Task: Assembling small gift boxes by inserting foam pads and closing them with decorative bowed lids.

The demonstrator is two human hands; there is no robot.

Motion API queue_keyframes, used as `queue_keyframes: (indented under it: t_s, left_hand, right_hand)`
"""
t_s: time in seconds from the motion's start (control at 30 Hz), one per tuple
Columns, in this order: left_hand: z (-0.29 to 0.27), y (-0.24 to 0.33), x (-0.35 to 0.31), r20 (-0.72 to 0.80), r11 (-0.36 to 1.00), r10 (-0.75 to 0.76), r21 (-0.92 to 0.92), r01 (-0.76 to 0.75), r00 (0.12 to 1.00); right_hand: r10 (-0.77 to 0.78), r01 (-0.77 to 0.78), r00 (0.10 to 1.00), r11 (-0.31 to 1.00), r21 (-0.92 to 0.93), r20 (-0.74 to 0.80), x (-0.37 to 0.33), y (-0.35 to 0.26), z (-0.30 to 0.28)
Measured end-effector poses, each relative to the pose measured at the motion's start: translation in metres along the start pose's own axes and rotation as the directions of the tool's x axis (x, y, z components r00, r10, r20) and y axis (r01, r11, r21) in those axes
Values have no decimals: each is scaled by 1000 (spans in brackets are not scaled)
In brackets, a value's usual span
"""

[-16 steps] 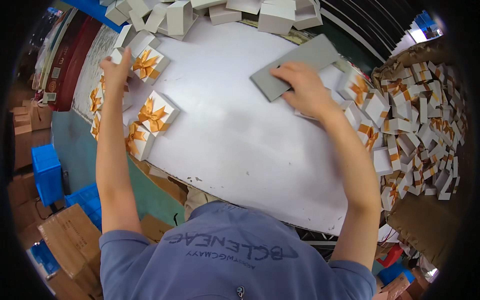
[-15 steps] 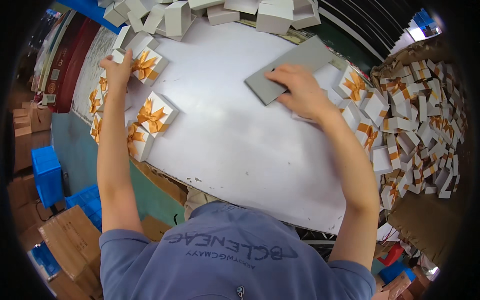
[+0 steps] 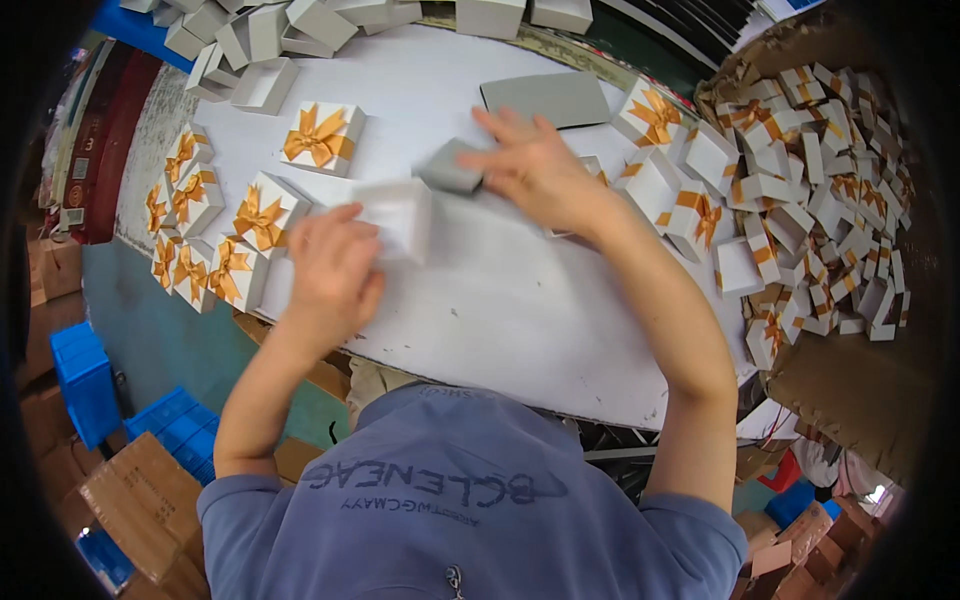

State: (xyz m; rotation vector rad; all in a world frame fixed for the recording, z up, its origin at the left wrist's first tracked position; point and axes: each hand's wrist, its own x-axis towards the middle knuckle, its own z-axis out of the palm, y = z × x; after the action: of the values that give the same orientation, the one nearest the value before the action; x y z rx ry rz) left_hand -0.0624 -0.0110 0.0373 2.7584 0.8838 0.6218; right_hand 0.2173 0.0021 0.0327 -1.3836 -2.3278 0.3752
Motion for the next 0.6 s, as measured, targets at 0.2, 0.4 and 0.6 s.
queue_keyframes:
  t_s: [0.2,0.4,0.6]
  left_hand:
    - [30,30,-8,2,919,-159,-364,149,987]
    - [65,48,-3,-137,718,-227,-693,70,964]
    - [23,16,-9,65,958,173,-244,-152,983]
  right_hand:
    - [-133,112,974,986,-123,-185,-41,-72,-8]
    - [-188,189,982,981,-48,38,-60,-99,8]
    - [75,-109,978,979,-170,-196,-67,-54,-14]
